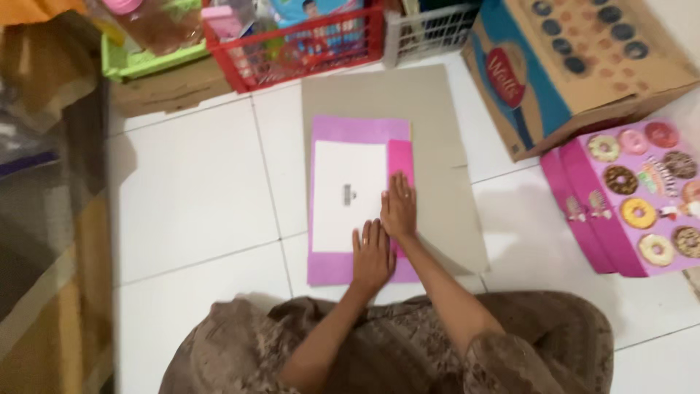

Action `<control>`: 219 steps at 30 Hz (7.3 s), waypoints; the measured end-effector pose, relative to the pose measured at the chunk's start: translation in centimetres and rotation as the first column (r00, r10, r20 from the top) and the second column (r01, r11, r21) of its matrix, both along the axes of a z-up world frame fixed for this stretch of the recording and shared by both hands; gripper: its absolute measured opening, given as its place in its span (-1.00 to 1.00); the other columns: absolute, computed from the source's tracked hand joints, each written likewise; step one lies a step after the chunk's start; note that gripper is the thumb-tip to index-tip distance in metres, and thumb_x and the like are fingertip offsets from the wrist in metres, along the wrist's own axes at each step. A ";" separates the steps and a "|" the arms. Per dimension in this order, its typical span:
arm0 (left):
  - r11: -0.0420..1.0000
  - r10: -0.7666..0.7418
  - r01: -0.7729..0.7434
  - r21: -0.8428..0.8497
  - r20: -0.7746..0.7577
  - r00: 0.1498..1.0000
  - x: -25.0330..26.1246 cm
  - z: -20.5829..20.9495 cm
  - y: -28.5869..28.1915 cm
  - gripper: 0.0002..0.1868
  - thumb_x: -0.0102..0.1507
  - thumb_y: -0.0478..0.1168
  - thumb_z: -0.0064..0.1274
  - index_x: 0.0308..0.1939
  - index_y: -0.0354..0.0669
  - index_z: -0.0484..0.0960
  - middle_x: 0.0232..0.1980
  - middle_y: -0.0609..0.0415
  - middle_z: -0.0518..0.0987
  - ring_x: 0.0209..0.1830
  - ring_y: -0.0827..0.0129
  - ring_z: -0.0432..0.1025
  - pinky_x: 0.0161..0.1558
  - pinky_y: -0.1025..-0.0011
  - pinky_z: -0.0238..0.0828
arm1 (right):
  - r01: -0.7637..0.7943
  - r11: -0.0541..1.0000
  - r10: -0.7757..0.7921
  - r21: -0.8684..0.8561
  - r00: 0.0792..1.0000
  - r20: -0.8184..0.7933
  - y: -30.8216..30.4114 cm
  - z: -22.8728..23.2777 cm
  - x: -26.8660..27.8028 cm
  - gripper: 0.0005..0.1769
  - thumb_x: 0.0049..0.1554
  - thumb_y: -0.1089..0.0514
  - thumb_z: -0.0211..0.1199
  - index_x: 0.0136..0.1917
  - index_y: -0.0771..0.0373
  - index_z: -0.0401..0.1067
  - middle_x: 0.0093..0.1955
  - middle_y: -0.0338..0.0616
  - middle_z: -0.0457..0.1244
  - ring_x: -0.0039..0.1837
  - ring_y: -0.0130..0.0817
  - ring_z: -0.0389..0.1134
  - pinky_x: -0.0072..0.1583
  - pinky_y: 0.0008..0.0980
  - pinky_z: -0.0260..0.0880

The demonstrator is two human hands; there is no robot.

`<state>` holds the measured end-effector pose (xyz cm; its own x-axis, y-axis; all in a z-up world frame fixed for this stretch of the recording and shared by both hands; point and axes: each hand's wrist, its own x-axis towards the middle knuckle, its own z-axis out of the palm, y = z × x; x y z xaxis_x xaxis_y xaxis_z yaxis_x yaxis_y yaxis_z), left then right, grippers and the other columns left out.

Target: The person folds cardboard sheets and attaches colorful printed lids to assemble donut boxes by hand.

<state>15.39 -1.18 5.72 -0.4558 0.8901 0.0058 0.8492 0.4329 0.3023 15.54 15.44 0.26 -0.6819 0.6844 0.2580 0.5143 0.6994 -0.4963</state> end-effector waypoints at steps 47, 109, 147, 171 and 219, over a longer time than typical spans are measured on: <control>0.678 0.064 -0.625 0.388 0.815 0.576 -3.2 22.2 4.2 -0.16 0.21 0.11 0.20 0.38 -0.38 0.29 0.25 -0.30 0.47 0.08 0.02 0.49 -0.01 0.09 0.50 | -0.308 0.941 0.211 -0.138 0.857 -0.470 -8.4 27.4 11.1 -0.42 0.17 0.38 0.12 0.48 0.38 0.28 0.36 0.17 0.29 0.36 -0.02 0.37 0.35 -0.27 0.35; 0.647 0.387 -0.259 0.717 -0.016 0.922 -3.7 13.6 -2.6 -0.19 0.21 0.13 0.22 0.34 -0.30 0.28 0.18 -0.38 0.39 0.18 -0.14 0.33 0.20 0.06 0.23 | -0.259 0.835 0.528 -0.486 0.622 0.578 2.1 24.7 8.5 -0.37 -0.01 -0.25 0.29 -0.13 0.43 0.62 -0.19 0.20 0.46 -0.14 -0.03 0.52 0.00 -0.14 0.48; 0.954 -0.271 0.291 0.069 -0.213 0.939 -11.7 22.7 -6.0 -0.85 0.18 -0.08 0.15 -0.27 -0.01 0.68 -0.40 -0.04 0.68 -0.37 0.04 0.56 -0.37 0.10 0.45 | -0.292 0.845 0.495 -0.448 0.744 0.449 0.9 28.2 19.0 -0.63 0.23 -0.07 0.19 0.10 0.18 0.62 -0.16 0.00 0.50 -0.24 -0.21 0.48 -0.06 -0.18 0.52; 0.546 -0.246 -0.050 0.837 0.216 0.945 -2.0 26.3 -0.1 -0.30 0.54 0.08 -0.31 0.68 -0.13 -0.06 0.76 -0.14 -0.11 0.80 0.04 -0.20 0.71 0.00 -0.29 | -0.852 0.098 -0.237 -0.514 0.482 -0.844 4.2 25.1 19.2 -0.23 0.24 0.10 0.29 0.60 0.30 0.09 0.46 -0.02 0.25 0.37 -0.24 0.35 0.39 -0.20 0.35; 0.997 0.005 -0.010 -0.071 -0.077 0.997 -0.3 0.8 0.8 -0.20 0.43 0.15 -0.43 0.53 -0.47 0.00 0.63 -0.28 -0.05 0.66 0.00 -0.21 0.56 0.09 -0.37 | -0.187 0.979 0.175 0.075 0.974 0.144 0.9 4.6 7.7 -0.19 0.30 -0.23 -0.02 0.59 0.35 0.05 0.67 0.23 -0.13 0.68 0.08 -0.16 0.56 0.11 -0.17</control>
<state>15.08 -0.43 6.49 -0.4632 0.8860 -0.0224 0.8654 0.4576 0.2043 23.19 16.35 4.87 -0.8253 0.5251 0.2077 0.4335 0.8249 -0.3628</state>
